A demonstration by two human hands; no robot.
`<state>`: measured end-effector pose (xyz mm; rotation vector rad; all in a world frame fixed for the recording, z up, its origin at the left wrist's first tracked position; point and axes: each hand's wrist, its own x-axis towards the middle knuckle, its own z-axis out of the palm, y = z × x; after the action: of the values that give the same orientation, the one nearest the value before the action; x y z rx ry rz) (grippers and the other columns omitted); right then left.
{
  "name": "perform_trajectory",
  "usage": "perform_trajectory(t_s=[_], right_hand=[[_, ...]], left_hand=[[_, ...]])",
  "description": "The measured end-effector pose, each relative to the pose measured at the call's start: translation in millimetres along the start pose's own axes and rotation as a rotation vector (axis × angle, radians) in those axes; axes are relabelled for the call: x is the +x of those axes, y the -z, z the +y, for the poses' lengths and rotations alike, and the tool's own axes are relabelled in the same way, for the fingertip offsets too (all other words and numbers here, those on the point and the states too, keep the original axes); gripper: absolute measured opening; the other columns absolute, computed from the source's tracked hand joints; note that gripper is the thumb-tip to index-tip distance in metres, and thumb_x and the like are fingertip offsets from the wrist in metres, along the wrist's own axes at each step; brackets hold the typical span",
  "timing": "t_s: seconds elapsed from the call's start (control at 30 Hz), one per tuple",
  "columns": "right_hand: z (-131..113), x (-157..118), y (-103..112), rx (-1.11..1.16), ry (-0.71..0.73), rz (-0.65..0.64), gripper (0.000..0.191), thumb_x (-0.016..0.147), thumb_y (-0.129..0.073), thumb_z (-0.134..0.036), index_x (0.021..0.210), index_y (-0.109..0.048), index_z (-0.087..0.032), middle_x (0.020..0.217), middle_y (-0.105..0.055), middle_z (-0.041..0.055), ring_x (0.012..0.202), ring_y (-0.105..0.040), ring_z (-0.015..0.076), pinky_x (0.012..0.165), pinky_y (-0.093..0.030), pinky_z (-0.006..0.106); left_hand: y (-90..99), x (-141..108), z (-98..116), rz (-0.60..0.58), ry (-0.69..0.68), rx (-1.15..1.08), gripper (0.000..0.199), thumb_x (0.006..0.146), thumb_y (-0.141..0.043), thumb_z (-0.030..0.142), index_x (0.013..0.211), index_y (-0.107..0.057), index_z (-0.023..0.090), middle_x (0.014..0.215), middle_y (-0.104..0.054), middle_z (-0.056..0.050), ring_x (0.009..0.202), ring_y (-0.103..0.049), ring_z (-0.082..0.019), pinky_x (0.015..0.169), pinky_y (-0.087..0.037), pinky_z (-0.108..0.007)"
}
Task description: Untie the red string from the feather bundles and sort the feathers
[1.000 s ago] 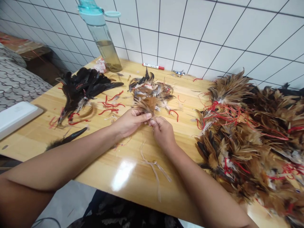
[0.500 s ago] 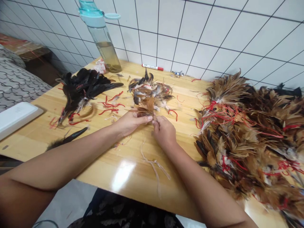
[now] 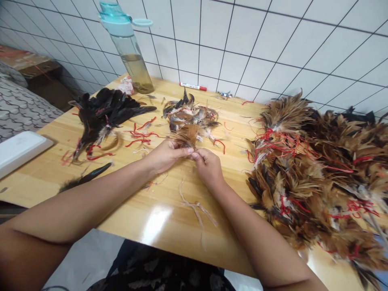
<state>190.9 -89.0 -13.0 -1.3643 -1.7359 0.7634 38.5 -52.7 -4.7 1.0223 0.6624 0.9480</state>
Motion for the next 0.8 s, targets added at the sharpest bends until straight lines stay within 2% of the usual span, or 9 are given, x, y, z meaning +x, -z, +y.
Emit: perform_trajectory(t_s=[0.13,0.23,0.37,0.5,0.63,0.73,0.8], right_hand=[[-3,-1,-2,-0.017,0.001,0.045,0.024,0.087,-0.045,-0.031,0.067,-0.055,-0.021,0.064,-0.057,0.0003,0.065,-0.054,0.0154,0.066,-0.041,0.027],[-4,-2,-1,-0.041,-0.008,0.057,0.023,0.087,-0.045,-0.031,0.068,-0.056,-0.021,0.063,-0.057,0.0,0.066,-0.053,0.0152,0.066,-0.042,0.026],[-14,-2,17,-0.036,-0.061,0.106,0.024,0.087,-0.048,-0.033,0.07,-0.059,-0.02,0.061,-0.054,-0.0008,0.061,-0.05,0.0134,0.059,-0.039,0.025],[-43,-9,58,-0.056,-0.088,0.214,0.026,0.088,-0.051,-0.036,0.072,-0.062,-0.018,0.057,-0.05,-0.0026,0.053,-0.044,0.0105,0.053,-0.036,0.023],[-68,-34,113,-0.168,-0.124,0.45,0.024,0.087,-0.056,-0.037,0.075,-0.066,-0.018,0.059,-0.051,-0.0028,0.053,-0.044,0.0092,0.052,-0.033,0.023],[-70,-66,155,-0.327,-0.207,0.588,0.022,0.084,-0.06,-0.037,0.074,-0.068,-0.019,0.058,-0.052,-0.0021,0.051,-0.042,0.0091,0.049,-0.028,0.024],[-64,-90,177,-0.501,-0.34,0.688,0.021,0.082,-0.062,-0.039,0.076,-0.07,-0.02,0.057,-0.053,-0.0015,0.049,-0.041,0.0099,0.048,-0.028,0.025]], left_hand=[[-0.6,-1,-2,0.016,0.017,-0.027,0.033,0.06,-0.085,0.031,0.081,-0.067,0.013,0.076,-0.067,-0.001,0.07,-0.058,-0.011,0.077,-0.047,-0.03],[1.3,0,-2,0.002,-0.014,0.008,0.036,0.062,-0.084,0.034,0.086,-0.068,0.013,0.082,-0.068,-0.003,0.076,-0.06,-0.013,0.079,-0.047,-0.03],[5.3,0,1,0.035,-0.074,0.147,0.037,0.067,-0.081,0.036,0.094,-0.068,0.016,0.091,-0.068,-0.003,0.083,-0.058,-0.014,0.082,-0.045,-0.028],[5.9,0,3,0.08,-0.049,0.281,0.033,0.07,-0.078,0.037,0.092,-0.067,0.016,0.088,-0.065,-0.001,0.078,-0.055,-0.012,0.077,-0.044,-0.026],[3.2,-2,5,0.093,-0.039,0.354,0.031,0.07,-0.075,0.037,0.092,-0.066,0.016,0.083,-0.062,-0.001,0.075,-0.053,-0.012,0.074,-0.043,-0.026],[1.8,-4,7,0.102,-0.024,0.391,0.03,0.07,-0.074,0.036,0.092,-0.066,0.016,0.081,-0.062,-0.001,0.074,-0.053,-0.011,0.073,-0.043,-0.026],[1.6,-5,7,0.106,-0.027,0.414,0.03,0.07,-0.073,0.035,0.091,-0.066,0.016,0.08,-0.061,0.0,0.075,-0.053,-0.012,0.073,-0.042,-0.026]])
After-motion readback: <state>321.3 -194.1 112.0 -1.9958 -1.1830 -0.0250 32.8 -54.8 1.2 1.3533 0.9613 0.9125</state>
